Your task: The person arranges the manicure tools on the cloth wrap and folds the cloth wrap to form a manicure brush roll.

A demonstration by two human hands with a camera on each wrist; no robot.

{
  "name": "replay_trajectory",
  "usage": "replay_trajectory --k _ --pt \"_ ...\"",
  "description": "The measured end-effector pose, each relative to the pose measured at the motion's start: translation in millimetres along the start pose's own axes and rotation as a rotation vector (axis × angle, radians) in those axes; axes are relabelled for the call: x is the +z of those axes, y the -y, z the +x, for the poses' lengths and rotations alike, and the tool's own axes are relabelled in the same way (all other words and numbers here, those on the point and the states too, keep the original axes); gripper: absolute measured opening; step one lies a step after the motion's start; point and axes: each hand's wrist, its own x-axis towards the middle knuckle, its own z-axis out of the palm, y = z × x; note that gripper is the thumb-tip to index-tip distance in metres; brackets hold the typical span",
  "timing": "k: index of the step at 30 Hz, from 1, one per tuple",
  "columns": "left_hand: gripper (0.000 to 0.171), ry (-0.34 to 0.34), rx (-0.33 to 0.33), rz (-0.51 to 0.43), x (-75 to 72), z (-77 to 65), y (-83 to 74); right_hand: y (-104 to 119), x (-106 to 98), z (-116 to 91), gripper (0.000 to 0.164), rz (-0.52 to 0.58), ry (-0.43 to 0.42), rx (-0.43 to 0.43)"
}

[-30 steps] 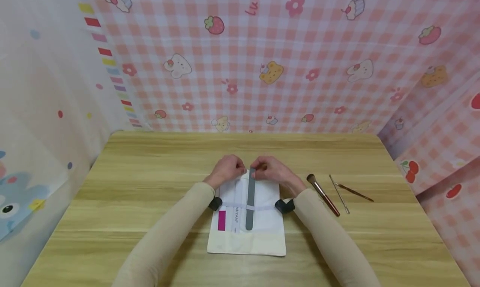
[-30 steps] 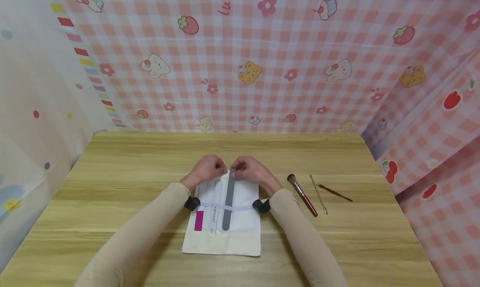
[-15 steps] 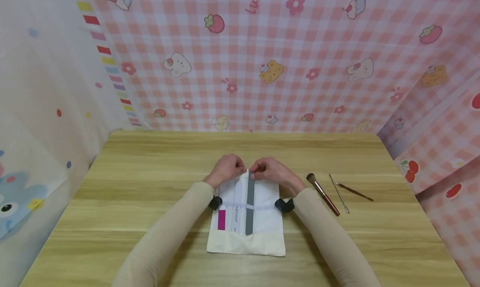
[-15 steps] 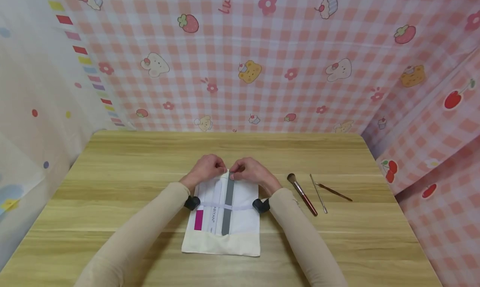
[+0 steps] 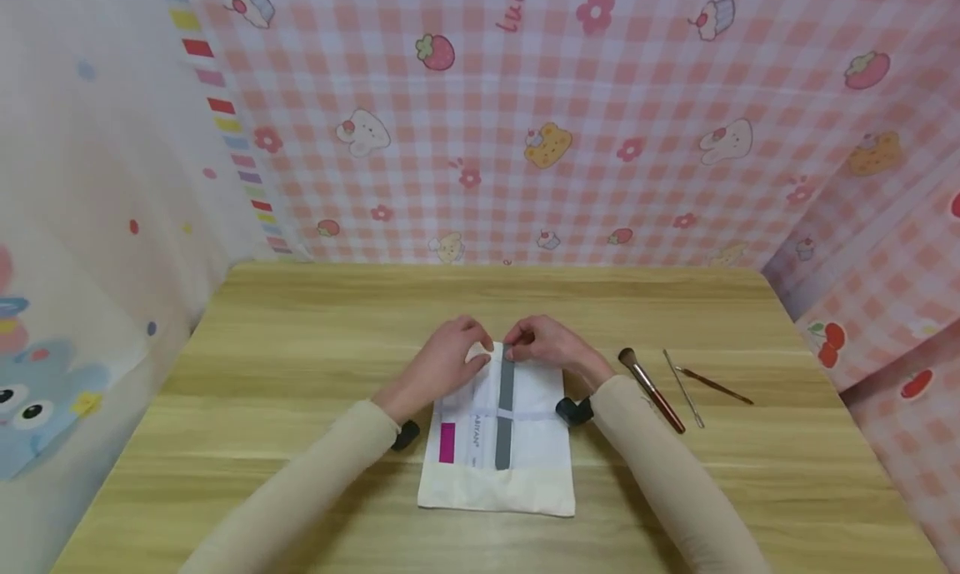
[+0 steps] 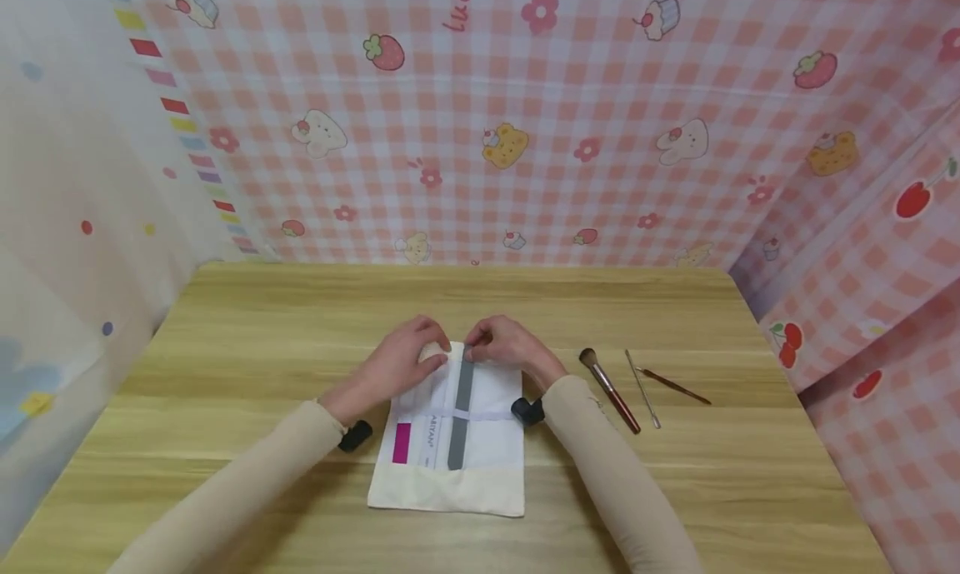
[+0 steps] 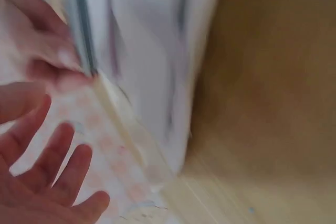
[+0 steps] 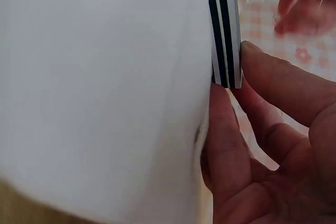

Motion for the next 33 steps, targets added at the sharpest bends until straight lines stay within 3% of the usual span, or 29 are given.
replay_trajectory --k 6,9,12,16,21,26,33 --pt "0.008 0.156 0.115 0.023 11.8 -45.7 -21.2 6 -2 -12 0.024 -0.059 -0.030 0.038" --pt "0.009 0.199 0.193 0.039 16.9 -60.9 -27.1 7 -1 -22 0.030 -0.040 -0.069 0.061" --pt "0.012 0.244 0.221 0.030 18.1 -71.4 -30.8 6 3 -32 0.034 -0.022 -0.106 0.049" --pt "0.018 0.290 0.202 0.009 20.3 -80.1 -30.4 5 13 -40 0.043 0.007 -0.100 0.025" --pt "0.018 0.290 0.206 -0.028 25.1 -86.4 -30.1 1 21 -40 0.053 0.033 -0.092 0.019" --pt "0.013 0.278 0.203 -0.048 27.6 -88.8 -31.9 -4 22 -38 0.050 0.040 -0.094 0.001" --pt "0.009 0.289 0.126 -0.135 26.4 -87.6 -33.3 -7 22 -38 0.044 0.053 -0.084 -0.046"
